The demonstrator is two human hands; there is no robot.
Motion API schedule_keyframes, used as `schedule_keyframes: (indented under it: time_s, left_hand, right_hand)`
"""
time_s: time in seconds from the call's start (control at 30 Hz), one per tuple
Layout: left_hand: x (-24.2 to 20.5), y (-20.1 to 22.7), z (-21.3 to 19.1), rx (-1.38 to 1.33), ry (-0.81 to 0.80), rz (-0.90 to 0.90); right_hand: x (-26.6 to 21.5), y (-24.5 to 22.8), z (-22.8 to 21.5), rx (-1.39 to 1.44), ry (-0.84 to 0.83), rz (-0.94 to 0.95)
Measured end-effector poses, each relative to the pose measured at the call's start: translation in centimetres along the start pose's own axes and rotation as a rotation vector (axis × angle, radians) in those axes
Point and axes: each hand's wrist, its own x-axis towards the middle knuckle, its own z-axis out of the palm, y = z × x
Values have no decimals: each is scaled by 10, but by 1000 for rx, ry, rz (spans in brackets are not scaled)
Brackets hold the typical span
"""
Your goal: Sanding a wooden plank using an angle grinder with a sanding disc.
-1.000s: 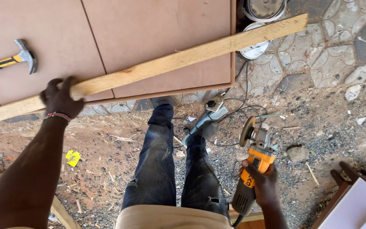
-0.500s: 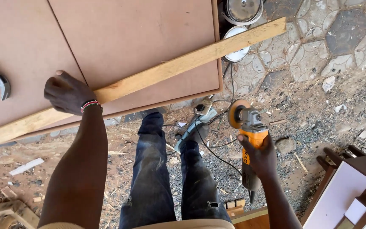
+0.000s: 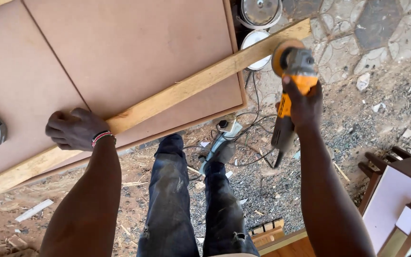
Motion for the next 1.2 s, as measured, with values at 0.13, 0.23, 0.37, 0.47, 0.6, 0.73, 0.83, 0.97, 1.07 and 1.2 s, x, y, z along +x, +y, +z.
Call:
schedule_keyframes:
  time_s: [0.13, 0.23, 0.37, 0.47, 0.6, 0.73, 0.83, 0.97, 1.07, 1.2]
  left_hand:
    - [2, -3, -1, -8, -49, -20]
    - [2, -3, -3, -5, -60, -17]
    - [3, -3, -4, -6, -61, -11]
    - [1, -2, -9, -30, -69, -5]
    - [2, -4, -5, -20, -60, -3]
    - [4, 0, -5, -11, -56, 4]
    - [3, -7, -11, 14, -38, 11]
    - [3, -2, -6, -13, -68, -9]
    - [3, -2, -4, -6, -69, -34]
    - [4, -2, -4, -23, -66, -27]
  right_hand:
    - [36, -9, 5, -21, -26, -115]
    - [45, -5, 15, 21, -34, -100]
    - [24, 17, 35, -175, -170, -79]
    - [15, 41, 37, -402, -290, -221]
    - [35, 20, 16, -235, -213, -90]
    - [66, 7, -5, -121, -132, -99]
    - [59, 14, 7, -70, -152, -123]
    - [32, 41, 45, -214, -248, -178]
    - [-31, -9, 65, -316, -438, 17]
    - [-37, -16, 57, -307, -456, 81]
